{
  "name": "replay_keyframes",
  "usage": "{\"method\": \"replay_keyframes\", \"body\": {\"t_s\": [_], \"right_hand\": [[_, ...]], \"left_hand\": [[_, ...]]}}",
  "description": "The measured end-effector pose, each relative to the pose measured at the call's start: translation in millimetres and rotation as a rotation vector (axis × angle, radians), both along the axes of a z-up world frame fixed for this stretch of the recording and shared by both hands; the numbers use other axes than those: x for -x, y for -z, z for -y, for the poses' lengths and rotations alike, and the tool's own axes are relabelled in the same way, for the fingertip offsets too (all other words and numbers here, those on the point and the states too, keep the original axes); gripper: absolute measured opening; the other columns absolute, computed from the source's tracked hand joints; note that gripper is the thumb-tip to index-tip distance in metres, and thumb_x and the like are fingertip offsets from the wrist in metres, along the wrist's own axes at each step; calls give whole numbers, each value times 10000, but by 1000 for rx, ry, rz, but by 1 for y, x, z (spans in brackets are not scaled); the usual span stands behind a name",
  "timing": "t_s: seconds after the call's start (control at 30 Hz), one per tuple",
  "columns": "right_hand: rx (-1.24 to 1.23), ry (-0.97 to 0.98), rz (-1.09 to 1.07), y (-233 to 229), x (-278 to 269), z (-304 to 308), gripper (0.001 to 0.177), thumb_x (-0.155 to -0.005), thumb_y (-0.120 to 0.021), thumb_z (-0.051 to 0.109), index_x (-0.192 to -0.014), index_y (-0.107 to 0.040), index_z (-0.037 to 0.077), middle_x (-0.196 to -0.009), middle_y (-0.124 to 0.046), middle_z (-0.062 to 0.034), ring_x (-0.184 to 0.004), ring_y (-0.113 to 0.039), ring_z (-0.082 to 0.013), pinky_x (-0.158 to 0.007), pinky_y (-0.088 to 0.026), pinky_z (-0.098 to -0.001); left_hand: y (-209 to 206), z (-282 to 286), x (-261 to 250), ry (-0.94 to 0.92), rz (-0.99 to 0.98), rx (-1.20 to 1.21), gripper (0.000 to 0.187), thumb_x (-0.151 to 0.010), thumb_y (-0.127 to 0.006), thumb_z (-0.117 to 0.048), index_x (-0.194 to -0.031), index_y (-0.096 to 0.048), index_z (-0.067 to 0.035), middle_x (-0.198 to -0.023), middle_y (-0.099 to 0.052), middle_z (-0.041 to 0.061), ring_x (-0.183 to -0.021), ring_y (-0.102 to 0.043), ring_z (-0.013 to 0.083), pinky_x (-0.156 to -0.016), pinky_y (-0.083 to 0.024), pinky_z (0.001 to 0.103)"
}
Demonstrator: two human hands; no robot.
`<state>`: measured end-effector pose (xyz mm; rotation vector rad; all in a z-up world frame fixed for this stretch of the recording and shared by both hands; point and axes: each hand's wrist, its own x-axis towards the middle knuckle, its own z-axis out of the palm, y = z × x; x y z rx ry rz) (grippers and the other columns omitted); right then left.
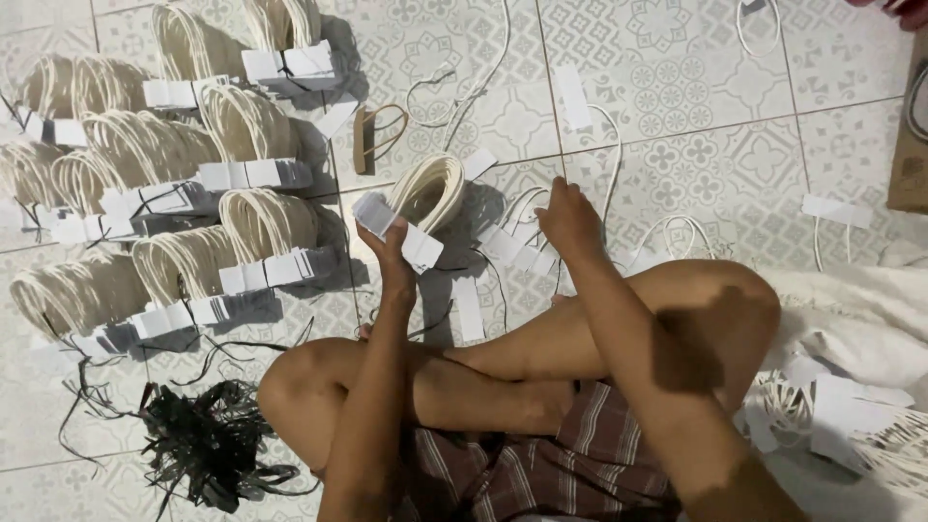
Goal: The person picks up white bundled components, wraps a paper label around each bundle, and secures it by hand before placing it with the others on the floor.
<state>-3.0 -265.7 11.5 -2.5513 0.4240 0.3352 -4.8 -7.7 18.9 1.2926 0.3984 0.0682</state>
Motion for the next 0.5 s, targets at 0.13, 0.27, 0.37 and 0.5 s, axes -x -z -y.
{"method": "replay_keyframes", "body": {"t_s": [0.13,0.27,0.37,0.5], "right_hand": [[-88,18,-50,-1,-2,0,568,-975,-646,124,-1447,-452,-126,-1236,-596,-346,-1159,-644,-495,-895,-551,-624],[-221,115,-35,-16,1,-4,413,-981,-577,30,-1379,-561,-78,-1142,-659,-289,-1042,-709,-432,-807,-599,-535],[-402,201,2,17,-2,-1,363,-1003,-568,50,-1360,-610,-2,-911,-721,-179,-746,-753,-220,-645,-610,-335],[-665,382,99,22,-9,-6,362,-926,-628,-5,-1285,-642,-53,-1092,-677,-339,-755,-754,-305,-548,-668,-332]], "left_hand": [[-3,-1,-1,26,-21,-32,1114,-855,-726,-428,-1610,61,-200,-1622,25,336,-1503,-64,534,-1226,-98,608],[7,-6,-1,29,-43,-23,1152,-853,-739,-469,-1611,97,-237,-1629,40,313,-1508,-70,513,-1213,-122,613],[1,-5,-2,-19,-45,79,1167,-858,-737,-477,-1610,125,-248,-1623,-12,315,-1497,-97,510,-1189,-134,633],[14,-22,-18,-228,-87,335,621,-786,-738,-569,-1226,-438,-250,-1068,-515,77,-901,-560,203,-876,-547,372]]}}
